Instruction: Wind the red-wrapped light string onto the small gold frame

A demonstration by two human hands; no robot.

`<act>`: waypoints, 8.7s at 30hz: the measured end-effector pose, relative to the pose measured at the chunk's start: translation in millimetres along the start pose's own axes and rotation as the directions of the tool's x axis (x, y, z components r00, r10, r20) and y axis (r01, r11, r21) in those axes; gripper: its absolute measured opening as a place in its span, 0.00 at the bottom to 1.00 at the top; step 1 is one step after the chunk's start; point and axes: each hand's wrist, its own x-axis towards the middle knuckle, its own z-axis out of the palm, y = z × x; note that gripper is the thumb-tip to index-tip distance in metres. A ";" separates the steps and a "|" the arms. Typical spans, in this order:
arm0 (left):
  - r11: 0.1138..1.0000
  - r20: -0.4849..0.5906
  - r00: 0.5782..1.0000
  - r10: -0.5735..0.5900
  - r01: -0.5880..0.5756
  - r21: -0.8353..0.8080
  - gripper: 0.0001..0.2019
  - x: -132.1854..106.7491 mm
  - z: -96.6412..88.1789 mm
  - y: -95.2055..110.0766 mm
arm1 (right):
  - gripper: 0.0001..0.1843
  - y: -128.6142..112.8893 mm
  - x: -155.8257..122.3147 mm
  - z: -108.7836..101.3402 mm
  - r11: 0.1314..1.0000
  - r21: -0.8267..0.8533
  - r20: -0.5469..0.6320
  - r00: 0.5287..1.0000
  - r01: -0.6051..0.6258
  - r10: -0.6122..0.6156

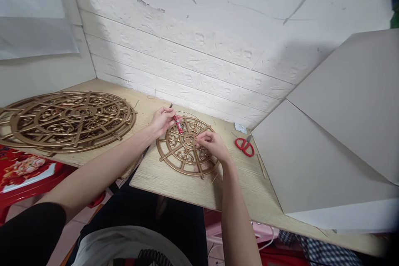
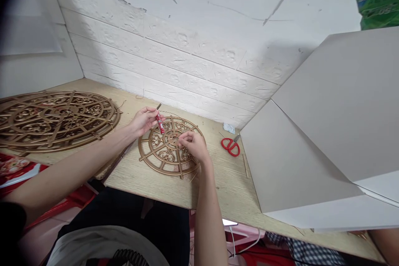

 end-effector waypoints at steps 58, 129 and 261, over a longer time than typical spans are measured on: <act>0.990 -0.047 0.997 -0.054 0.060 0.128 0.07 3.6 -5.3 1.6 | 0.08 -11.1 0.1 12.0 0.961 0.072 -0.193 0.949 0.266 -0.249; 0.978 0.044 0.998 -0.039 0.029 0.207 0.11 -2.8 -2.5 -12.4 | 0.12 14.8 15.4 23.6 0.958 0.286 -0.048 0.998 -0.014 0.029; 0.989 -0.009 0.993 -0.120 0.121 0.084 0.06 16.2 -7.4 -17.5 | 0.13 4.8 15.8 -6.9 0.753 0.627 -0.412 0.905 0.199 0.104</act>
